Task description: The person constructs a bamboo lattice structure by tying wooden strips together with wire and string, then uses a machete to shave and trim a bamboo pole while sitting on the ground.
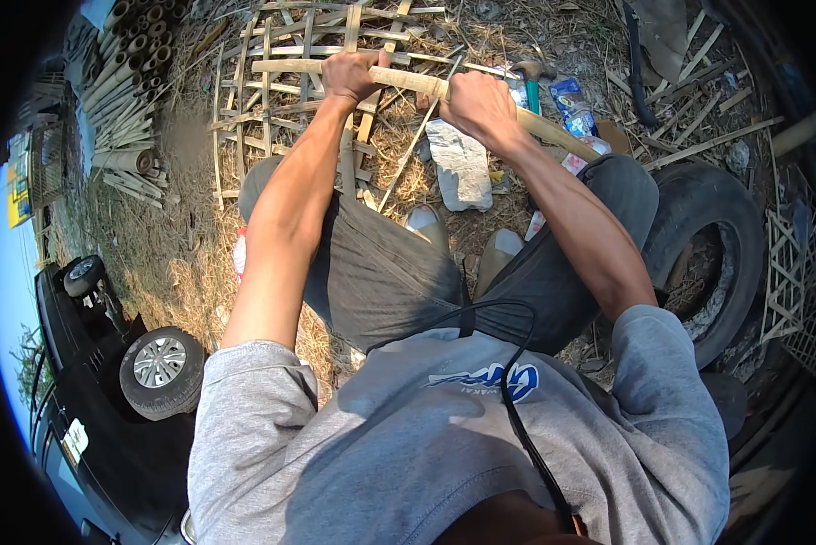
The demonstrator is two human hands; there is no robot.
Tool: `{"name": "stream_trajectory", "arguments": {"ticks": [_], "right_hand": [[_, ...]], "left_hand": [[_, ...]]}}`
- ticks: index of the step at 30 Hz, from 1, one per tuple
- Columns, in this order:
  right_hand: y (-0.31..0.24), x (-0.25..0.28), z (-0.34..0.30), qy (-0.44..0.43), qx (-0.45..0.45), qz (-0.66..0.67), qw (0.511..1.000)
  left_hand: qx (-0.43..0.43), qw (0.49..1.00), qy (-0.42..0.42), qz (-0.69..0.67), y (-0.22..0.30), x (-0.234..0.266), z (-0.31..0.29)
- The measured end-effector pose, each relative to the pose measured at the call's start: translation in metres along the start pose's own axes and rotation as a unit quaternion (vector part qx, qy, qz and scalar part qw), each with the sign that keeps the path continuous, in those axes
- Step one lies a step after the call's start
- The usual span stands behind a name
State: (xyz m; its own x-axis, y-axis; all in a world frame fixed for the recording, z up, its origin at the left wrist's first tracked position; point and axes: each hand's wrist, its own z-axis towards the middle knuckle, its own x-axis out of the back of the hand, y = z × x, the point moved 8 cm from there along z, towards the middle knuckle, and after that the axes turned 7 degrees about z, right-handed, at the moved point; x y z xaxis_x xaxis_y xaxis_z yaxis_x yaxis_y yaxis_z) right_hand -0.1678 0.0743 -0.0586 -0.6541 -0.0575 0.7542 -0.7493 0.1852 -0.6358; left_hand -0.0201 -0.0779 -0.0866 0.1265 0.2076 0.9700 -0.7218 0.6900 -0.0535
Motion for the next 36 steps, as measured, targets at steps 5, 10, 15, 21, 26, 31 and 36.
{"name": "stream_trajectory", "arguments": {"ticks": [5, 10, 15, 21, 26, 31, 36], "right_hand": [[0.004, 0.005, -0.008, 0.072, 0.03, -0.001, 0.997], [0.006, 0.008, -0.015, 0.059, 0.009, -0.015, 0.998], [0.01, 0.014, -0.018, 0.032, -0.017, -0.037, 0.999], [0.009, 0.02, -0.023, 0.038, -0.039, -0.054, 0.997], [0.013, 0.027, -0.03, 0.038, -0.051, -0.057, 0.996], [0.017, 0.032, -0.034, 0.045, -0.041, -0.088, 0.994], [0.011, 0.035, -0.033, 0.069, -0.041, -0.071, 0.994]], "left_hand": [[0.003, 1.0, -0.008, -0.017, 0.01, -0.01, 0.0], [-0.007, 0.998, 0.023, -0.054, 0.021, -0.002, -0.001], [-0.015, 0.998, 0.031, -0.059, 0.032, -0.002, 0.007], [-0.005, 0.997, 0.016, -0.072, 0.038, -0.003, 0.008], [-0.012, 0.996, 0.002, -0.084, 0.046, -0.008, 0.007], [-0.022, 0.993, 0.06, -0.098, 0.061, -0.002, 0.013], [-0.028, 0.994, 0.043, -0.093, 0.048, 0.002, 0.014]]}}
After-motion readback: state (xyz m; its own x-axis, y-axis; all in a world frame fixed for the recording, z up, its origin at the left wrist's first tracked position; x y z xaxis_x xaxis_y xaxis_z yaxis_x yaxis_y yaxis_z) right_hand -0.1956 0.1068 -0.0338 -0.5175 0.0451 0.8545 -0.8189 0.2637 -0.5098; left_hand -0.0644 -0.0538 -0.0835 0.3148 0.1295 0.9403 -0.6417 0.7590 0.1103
